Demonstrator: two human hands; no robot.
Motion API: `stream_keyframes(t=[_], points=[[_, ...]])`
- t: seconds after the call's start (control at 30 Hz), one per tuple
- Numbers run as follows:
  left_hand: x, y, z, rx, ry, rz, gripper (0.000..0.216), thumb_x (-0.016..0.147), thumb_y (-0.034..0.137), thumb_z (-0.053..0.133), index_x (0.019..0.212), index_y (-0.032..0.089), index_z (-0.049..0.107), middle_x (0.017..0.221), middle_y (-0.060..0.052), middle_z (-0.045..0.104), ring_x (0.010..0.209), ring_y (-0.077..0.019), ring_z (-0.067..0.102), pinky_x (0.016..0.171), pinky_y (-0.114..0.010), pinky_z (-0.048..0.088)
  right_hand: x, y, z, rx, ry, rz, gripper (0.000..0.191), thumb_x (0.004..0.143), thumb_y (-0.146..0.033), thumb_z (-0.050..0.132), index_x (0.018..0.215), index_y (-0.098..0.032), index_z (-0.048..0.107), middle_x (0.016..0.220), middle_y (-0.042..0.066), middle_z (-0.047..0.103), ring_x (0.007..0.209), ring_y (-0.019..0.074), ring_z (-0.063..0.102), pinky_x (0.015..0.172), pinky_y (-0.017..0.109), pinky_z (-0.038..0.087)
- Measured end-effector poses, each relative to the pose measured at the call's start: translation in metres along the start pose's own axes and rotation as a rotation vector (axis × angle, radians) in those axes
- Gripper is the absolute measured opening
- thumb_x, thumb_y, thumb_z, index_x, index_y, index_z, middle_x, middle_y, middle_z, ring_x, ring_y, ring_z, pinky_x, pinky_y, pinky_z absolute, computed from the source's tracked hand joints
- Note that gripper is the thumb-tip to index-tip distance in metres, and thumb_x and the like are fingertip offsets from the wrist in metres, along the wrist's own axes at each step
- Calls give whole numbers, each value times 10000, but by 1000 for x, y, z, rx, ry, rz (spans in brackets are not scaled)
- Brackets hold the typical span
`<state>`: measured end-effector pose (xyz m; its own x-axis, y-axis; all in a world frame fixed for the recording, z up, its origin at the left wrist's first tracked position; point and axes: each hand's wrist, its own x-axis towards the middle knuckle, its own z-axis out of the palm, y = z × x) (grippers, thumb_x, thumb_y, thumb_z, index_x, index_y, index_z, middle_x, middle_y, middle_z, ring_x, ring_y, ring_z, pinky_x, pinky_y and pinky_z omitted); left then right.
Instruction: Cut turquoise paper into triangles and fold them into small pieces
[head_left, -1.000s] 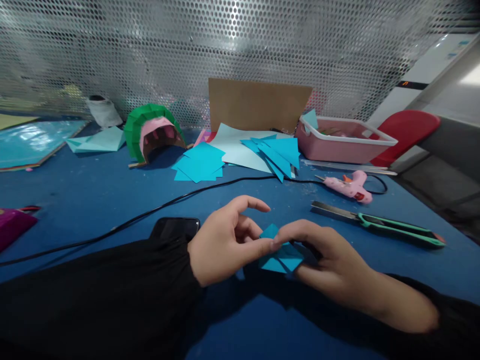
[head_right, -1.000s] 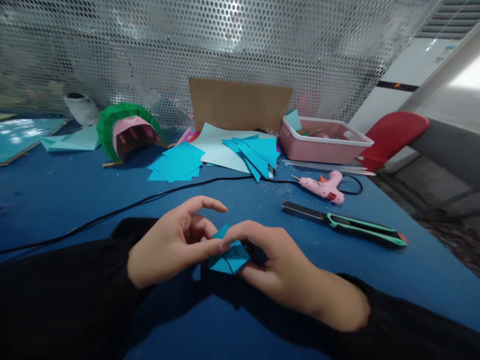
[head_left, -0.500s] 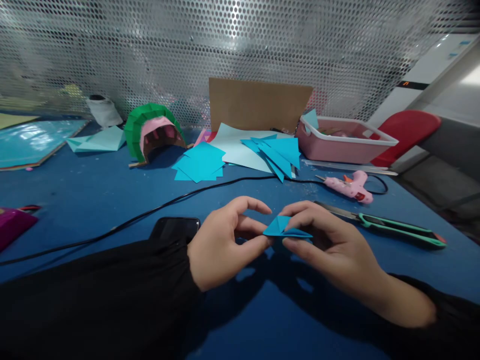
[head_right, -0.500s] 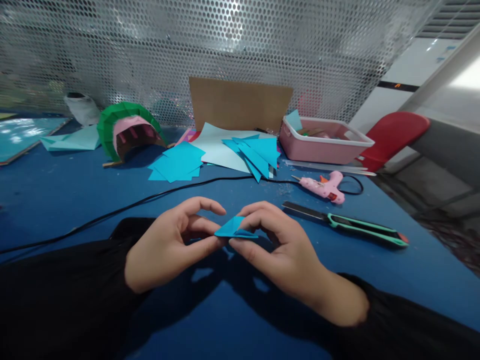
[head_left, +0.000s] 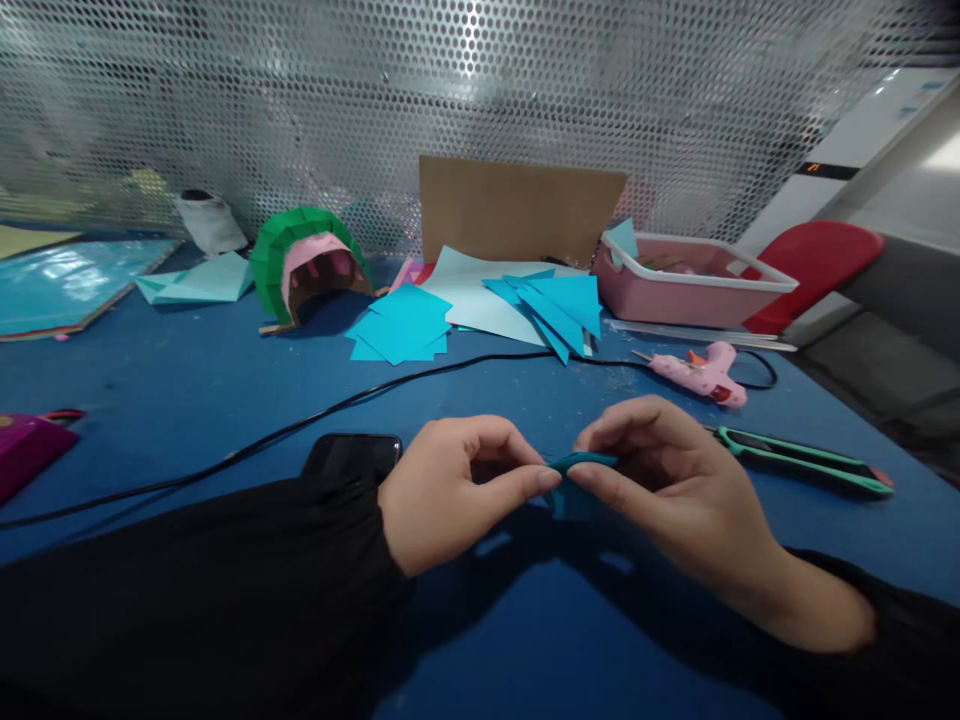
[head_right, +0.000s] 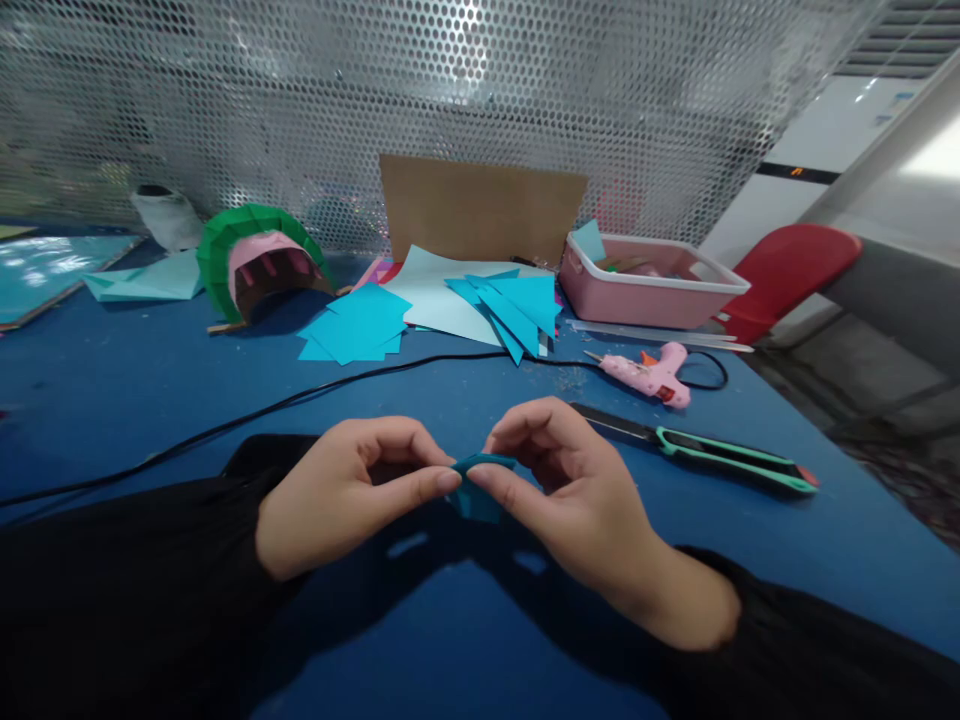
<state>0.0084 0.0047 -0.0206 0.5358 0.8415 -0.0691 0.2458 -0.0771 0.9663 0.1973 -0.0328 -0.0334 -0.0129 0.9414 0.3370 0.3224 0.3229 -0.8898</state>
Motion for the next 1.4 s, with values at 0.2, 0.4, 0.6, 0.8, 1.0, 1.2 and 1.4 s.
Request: stream_keyframes(t=[0.2, 0.4, 0.6, 0.8, 1.0, 1.2, 1.4], points=[[-2, 3, 1, 3, 46, 0, 153, 767, 247, 656, 668, 139, 611, 624, -12, 647, 573, -99, 561, 542, -195, 412, -2, 1, -2, -6, -63, 46, 230, 733, -260, 733, 904, -226, 583, 784, 5, 641, 696, 140, 632, 581, 211, 524], [0, 0, 2, -135, 71, 42, 219, 766, 292, 650, 682, 158, 498, 618, 27, 563, 539, -79, 504, 505, -195, 374, 3, -1, -1, -41, -345, 152, 161, 835, -353, 615, 813, -196, 649, 738, 9, 655, 656, 138, 592, 597, 230, 489], [-1, -4, 2, -278, -139, -61, 321, 726, 140, 664, 944, 199, 434, 791, 15, 653, 675, -112, 593, 614, -225, 446, 3, 0, -2, 44, -206, 136, 209, 843, -370, 591, 724, -199, 573, 651, 1, 598, 600, 133, 564, 548, 231, 465], [0, -1, -1, -70, -95, -15, 161, 772, 281, 661, 775, 149, 569, 665, 30, 549, 594, -89, 506, 531, -188, 395, 3, -1, -2, -109, -166, 60, 147, 825, -287, 597, 713, -199, 562, 588, -21, 527, 519, 109, 491, 470, 216, 426], [3, 0, -3, 9, -109, -142, 158, 755, 294, 652, 751, 143, 606, 625, 4, 620, 508, -86, 501, 464, -180, 384, 1, 0, 0, -134, -16, -51, 92, 785, -235, 673, 776, -215, 585, 709, -6, 614, 615, 117, 602, 569, 207, 512], [2, -2, -3, 30, -128, -112, 191, 778, 303, 623, 879, 141, 631, 745, -53, 711, 606, -143, 625, 523, -214, 441, 1, 1, -2, -222, -61, -226, 56, 805, -193, 644, 819, -223, 599, 754, 23, 609, 693, 158, 603, 620, 270, 514], [0, -2, -2, 93, -112, -88, 196, 808, 322, 578, 856, 143, 643, 723, -43, 698, 615, -153, 628, 532, -221, 442, 1, -3, -2, -274, -87, -308, 64, 807, -172, 640, 795, -226, 608, 756, 24, 596, 700, 161, 589, 620, 281, 491]])
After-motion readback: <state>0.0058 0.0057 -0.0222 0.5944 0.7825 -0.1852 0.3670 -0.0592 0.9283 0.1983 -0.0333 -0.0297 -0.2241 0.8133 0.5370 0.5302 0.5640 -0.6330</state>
